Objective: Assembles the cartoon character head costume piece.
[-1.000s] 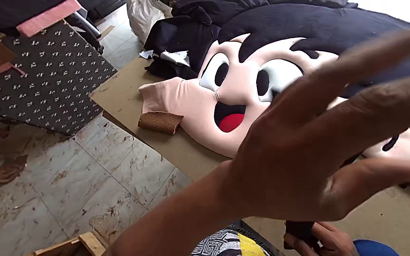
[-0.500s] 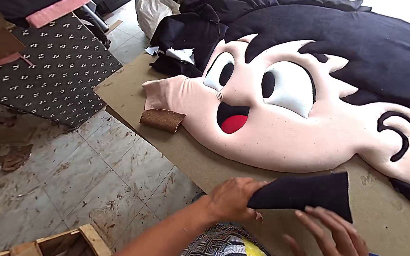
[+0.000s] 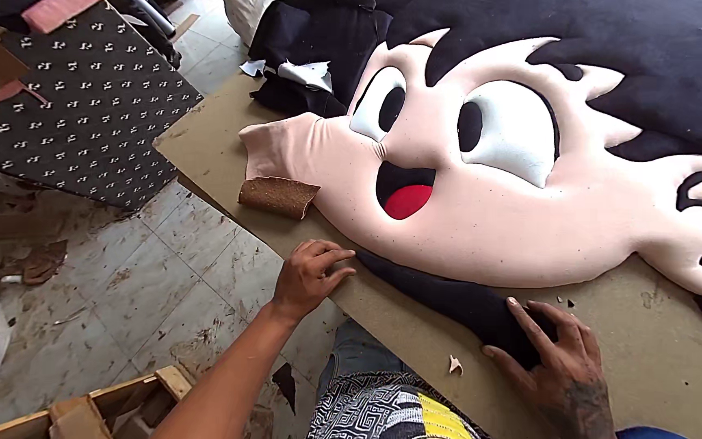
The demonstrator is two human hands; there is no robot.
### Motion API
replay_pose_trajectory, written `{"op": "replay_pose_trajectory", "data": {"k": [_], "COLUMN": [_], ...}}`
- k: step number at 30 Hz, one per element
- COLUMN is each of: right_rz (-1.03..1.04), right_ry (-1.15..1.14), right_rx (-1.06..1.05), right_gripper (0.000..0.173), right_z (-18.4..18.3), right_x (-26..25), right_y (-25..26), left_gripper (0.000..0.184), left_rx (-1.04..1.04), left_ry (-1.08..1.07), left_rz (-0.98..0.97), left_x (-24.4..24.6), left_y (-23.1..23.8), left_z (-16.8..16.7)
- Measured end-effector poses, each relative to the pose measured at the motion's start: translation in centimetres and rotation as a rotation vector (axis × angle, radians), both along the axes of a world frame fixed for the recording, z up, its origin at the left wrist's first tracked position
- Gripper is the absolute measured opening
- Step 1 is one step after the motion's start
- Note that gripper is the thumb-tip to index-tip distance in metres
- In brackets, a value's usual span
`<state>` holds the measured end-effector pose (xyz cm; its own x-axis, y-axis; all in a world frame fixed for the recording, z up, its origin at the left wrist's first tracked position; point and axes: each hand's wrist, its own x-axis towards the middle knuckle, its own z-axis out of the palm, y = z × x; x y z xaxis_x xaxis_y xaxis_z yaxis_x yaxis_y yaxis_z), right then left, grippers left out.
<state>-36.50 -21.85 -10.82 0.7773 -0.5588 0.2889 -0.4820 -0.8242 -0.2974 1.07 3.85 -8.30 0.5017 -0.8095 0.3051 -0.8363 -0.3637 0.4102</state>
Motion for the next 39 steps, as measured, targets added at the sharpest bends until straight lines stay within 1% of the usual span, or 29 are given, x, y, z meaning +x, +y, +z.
{"op": "replay_pose_trajectory", "data": {"k": [3, 5, 9, 14, 19, 24, 30, 35, 39], "right_rz": [-0.033, -0.058, -0.099, -0.132, -0.16, -0.128, -0.084, -0.056, -0.043], "right_ry": [0.028, 0.06, 0.079, 0.05, 0.071, 0.064, 0.048, 0.029, 0.003], "right_rx": [0.005, 0.008, 0.022, 0.038, 0.043, 0.047, 0.03, 0.018, 0.02], "right_gripper": [0.087, 0.088, 0.087, 0.081, 0.078, 0.08, 0.076, 0.075, 0.076], "right_z": [0.1, 0.4, 0.7, 1.1, 1.3, 1.0, 1.1, 1.1, 0.7], "right_x": [-0.2, -0.3, -0.1, 0.8, 0.9, 1.6, 2.2, 4.8, 7.1], "right_y": [0.2, 0.6, 1.2, 2.0, 2.2, 2.3, 2.6, 4.5, 6.0], "left_gripper": [0.022, 0.019, 0.018, 0.021, 0.023, 0.022, 0.023, 0.022, 0.02], "left_rx": [-0.077, -0.113, -0.082, -0.063, -0.007, 0.023, 0.045, 0.061, 0.102], "left_ry": [-0.027, -0.063, -0.08, 0.016, 0.056, 0.061, 0.029, -0.029, -0.098], "left_rz": [-0.073, -0.143, -0.284, -0.373, -0.339, -0.335, -0.335, -0.239, -0.195], "left_x": [0.4, 1.2, 3.3, 4.7, 5.2, 5.4, 5.4, 6.9, 8.2], "left_y": [-1.8, -2.9, -4.1, -4.8, -5.4, -5.4, -4.7, -2.6, -1.9], "left_z": [-1.1, -1.5, -0.9, -0.4, -0.1, 0.2, 0.4, 0.4, 1.3]}}
